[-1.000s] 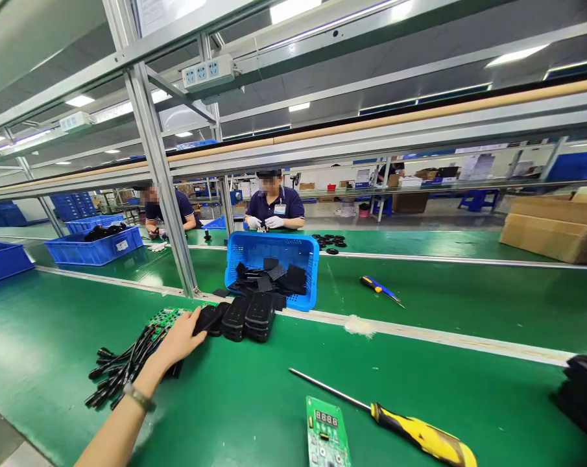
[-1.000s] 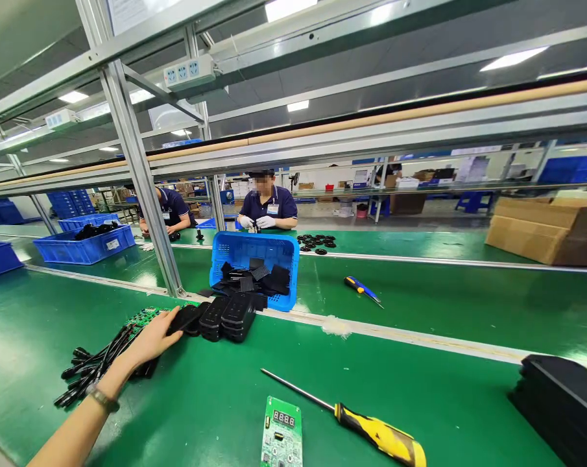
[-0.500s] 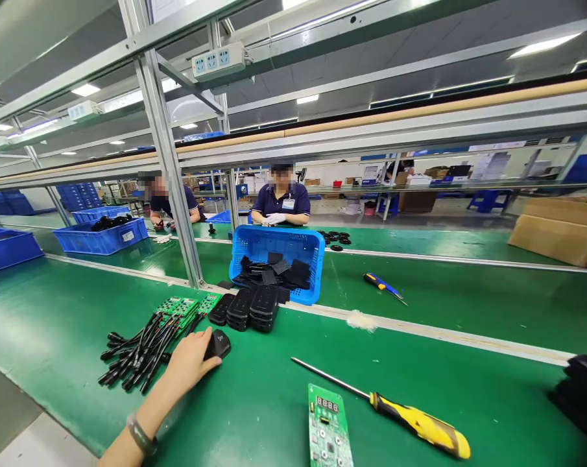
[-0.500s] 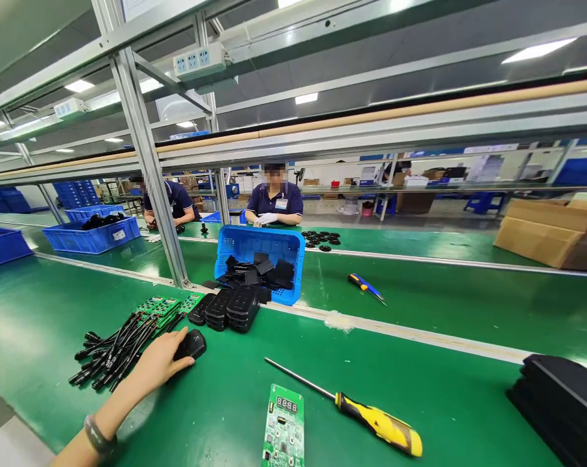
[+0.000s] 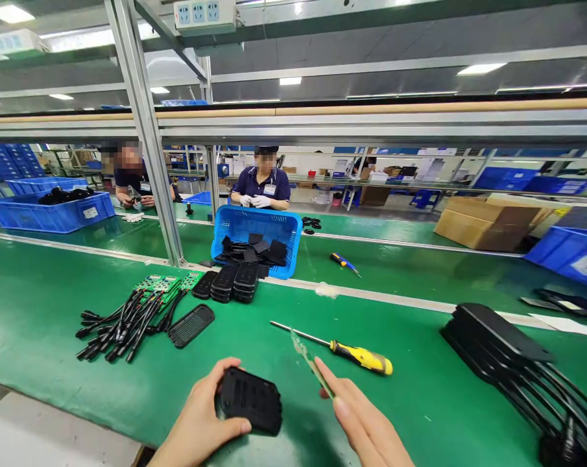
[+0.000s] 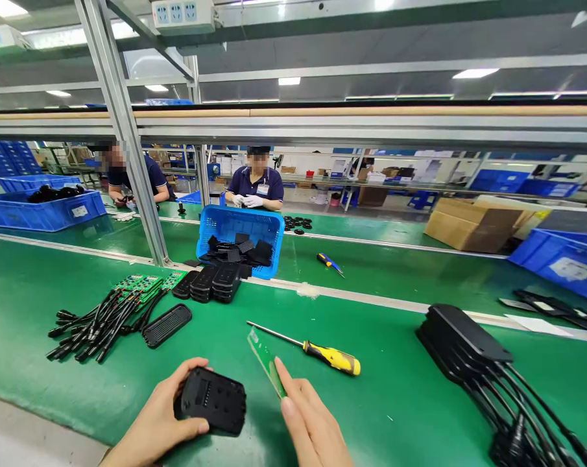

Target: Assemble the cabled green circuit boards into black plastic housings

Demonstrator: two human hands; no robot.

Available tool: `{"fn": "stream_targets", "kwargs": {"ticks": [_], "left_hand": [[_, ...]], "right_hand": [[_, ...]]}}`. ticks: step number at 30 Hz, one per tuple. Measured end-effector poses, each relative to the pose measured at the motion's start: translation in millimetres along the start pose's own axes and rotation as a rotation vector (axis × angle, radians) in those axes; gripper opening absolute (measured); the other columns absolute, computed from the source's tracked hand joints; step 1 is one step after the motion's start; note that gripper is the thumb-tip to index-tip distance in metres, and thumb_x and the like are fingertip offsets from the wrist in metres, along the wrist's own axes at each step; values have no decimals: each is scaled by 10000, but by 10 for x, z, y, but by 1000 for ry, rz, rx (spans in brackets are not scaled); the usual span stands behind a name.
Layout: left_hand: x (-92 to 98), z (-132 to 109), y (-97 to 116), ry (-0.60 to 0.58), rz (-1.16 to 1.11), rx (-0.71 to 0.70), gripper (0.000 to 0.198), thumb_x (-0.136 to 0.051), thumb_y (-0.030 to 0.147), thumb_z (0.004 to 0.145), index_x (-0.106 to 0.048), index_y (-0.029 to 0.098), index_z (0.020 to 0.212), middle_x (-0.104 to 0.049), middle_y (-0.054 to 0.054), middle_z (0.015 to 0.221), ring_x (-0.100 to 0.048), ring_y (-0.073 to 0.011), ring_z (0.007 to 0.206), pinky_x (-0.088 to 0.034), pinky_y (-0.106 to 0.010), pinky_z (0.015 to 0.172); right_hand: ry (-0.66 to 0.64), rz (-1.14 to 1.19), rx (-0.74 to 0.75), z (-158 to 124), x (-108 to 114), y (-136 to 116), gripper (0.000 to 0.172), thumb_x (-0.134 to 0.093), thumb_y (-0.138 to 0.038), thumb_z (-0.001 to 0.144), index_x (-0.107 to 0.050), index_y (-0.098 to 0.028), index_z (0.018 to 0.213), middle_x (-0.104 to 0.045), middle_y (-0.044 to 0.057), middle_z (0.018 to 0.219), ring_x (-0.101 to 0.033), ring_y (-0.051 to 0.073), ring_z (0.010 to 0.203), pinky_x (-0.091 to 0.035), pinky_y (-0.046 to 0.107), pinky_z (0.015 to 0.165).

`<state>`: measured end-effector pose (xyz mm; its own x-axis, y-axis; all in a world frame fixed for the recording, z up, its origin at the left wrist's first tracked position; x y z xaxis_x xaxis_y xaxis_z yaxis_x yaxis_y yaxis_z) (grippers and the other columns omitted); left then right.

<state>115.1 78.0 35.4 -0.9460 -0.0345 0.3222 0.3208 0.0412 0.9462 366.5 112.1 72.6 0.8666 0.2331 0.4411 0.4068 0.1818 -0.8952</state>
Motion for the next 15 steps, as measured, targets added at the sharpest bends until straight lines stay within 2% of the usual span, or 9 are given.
{"fn": "stream_targets", "kwargs": {"ticks": [2,4,8,11,15], "left_hand": [[-73,-61,14,4,224,-58,751,-788,104,585,-560,211,1293,-609,-132,1290,-512,-353,1225,-355,-489,1075],[-102,-87,44,-11,330,-114,821,-831,133,606,-531,221,1365,-564,-135,1353,-440,-361,1281,-299,-507,1105],[-109,-101,53,-60,346,-144,1010,-876,181,631,-366,247,1500,-542,-130,1356,-449,-328,1240,-328,-484,1076],[-96,-104,22,-48,328,-138,1029,-853,115,650,-321,261,1518,-572,-105,1284,-482,-293,1185,-367,-445,1037],[-93,-104,-4,-17,316,-165,1045,-857,126,650,-304,291,1521,-575,-89,1273,-486,-297,1184,-363,-454,1037]], "right_hand": [[-84,-173,94,61,-102,-111,551,-352,-563,973,-503,-305,1436,-620,70,992,-623,219,944,-515,330,881],[-190,-270,144,92,-267,-148,524,-393,-466,976,-483,-267,1453,-600,79,1031,-626,211,935,-510,339,908],[-326,-397,203,99,-535,-171,454,-459,-319,954,-534,-299,1401,-552,87,1119,-639,205,926,-518,358,900],[-417,-466,235,78,-688,-195,387,-492,-275,948,-610,-331,1312,-533,80,1120,-644,203,918,-524,372,888],[-449,-528,275,67,-767,-235,352,-546,-259,930,-649,-341,1256,-525,80,1131,-649,195,879,-546,356,834]]}}
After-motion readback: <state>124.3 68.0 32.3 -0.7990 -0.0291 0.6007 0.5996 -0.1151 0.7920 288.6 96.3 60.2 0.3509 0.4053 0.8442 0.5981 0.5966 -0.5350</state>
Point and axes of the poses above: each hand's wrist, its own z-axis towards the middle knuckle, its own x-axis out of the back of the hand, y = z × x, the point moved 9 cm from there along z, towards the middle knuckle
